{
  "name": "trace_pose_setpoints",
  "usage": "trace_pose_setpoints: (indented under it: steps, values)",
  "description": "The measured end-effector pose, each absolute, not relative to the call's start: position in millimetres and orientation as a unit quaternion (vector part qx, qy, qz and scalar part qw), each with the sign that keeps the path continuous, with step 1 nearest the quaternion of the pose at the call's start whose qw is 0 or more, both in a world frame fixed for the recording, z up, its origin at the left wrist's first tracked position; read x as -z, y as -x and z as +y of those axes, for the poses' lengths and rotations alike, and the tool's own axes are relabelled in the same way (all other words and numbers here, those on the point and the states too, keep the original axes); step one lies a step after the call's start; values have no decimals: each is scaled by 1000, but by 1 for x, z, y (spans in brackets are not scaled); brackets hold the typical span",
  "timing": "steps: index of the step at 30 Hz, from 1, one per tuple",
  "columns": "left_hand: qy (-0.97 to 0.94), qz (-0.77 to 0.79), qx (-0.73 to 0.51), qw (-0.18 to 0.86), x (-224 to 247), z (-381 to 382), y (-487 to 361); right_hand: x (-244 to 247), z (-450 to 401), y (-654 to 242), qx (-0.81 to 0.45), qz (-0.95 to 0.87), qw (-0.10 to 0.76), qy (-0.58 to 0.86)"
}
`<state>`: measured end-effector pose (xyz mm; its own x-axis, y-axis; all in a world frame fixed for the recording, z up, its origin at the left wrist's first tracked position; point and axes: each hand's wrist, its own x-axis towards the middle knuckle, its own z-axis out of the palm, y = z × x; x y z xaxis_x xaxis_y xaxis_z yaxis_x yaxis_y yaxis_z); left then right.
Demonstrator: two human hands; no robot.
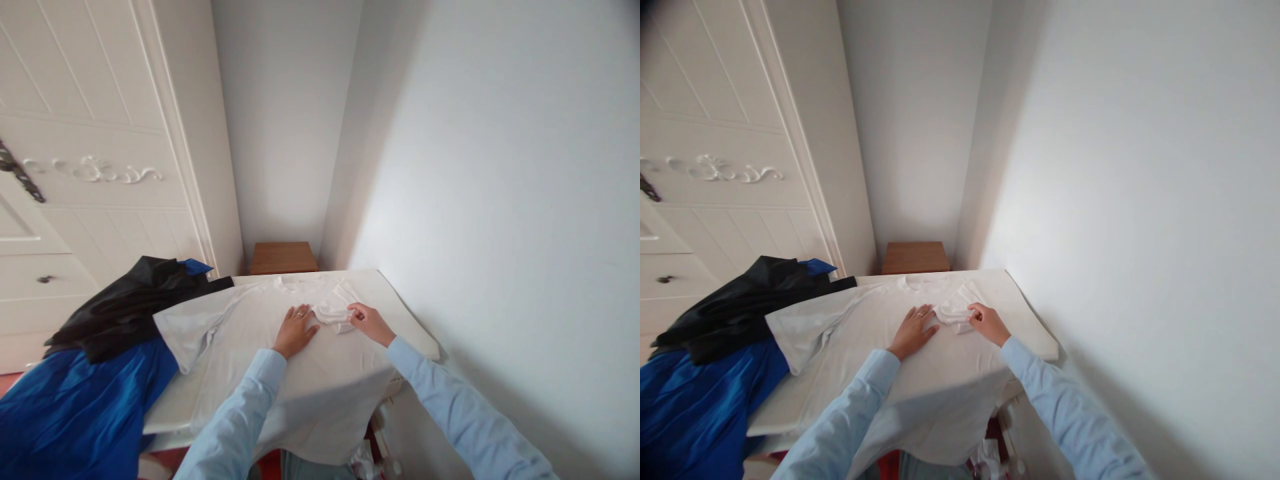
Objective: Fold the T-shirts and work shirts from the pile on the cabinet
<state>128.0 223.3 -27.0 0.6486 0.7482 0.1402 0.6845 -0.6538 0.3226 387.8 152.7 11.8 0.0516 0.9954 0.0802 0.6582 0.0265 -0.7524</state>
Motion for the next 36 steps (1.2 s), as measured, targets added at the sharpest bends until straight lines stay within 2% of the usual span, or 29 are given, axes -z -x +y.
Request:
trace_pose_setpoints:
  steps: [3, 5, 8, 18, 25, 30, 36]
  values:
    - [-900, 395, -139, 120, 27, 222, -128, -2, 154, -397, -107, -725, 250, 632]
    - [-901, 390, -145, 122, 27, 221, -127, 4, 156, -405, -80, -760, 188, 617]
    - [-904, 385, -144, 117, 25, 220, -127, 11, 159, -416, -92, -767, 139, 619]
    - [-904, 392, -150, 80, 36, 222, -129, 9, 162, -418, -100, -721, 148, 669]
    - [-905, 387, -159, 80, 38, 223, -128, -12, 241, -430, -99, -703, 138, 691]
    - [-907, 385, -150, 81, 39, 222, -127, -26, 303, -426, -170, -736, 65, 652]
    - [-907, 392, -134, 70, 36, 222, -127, -28, 332, -439, -219, -760, -5, 611]
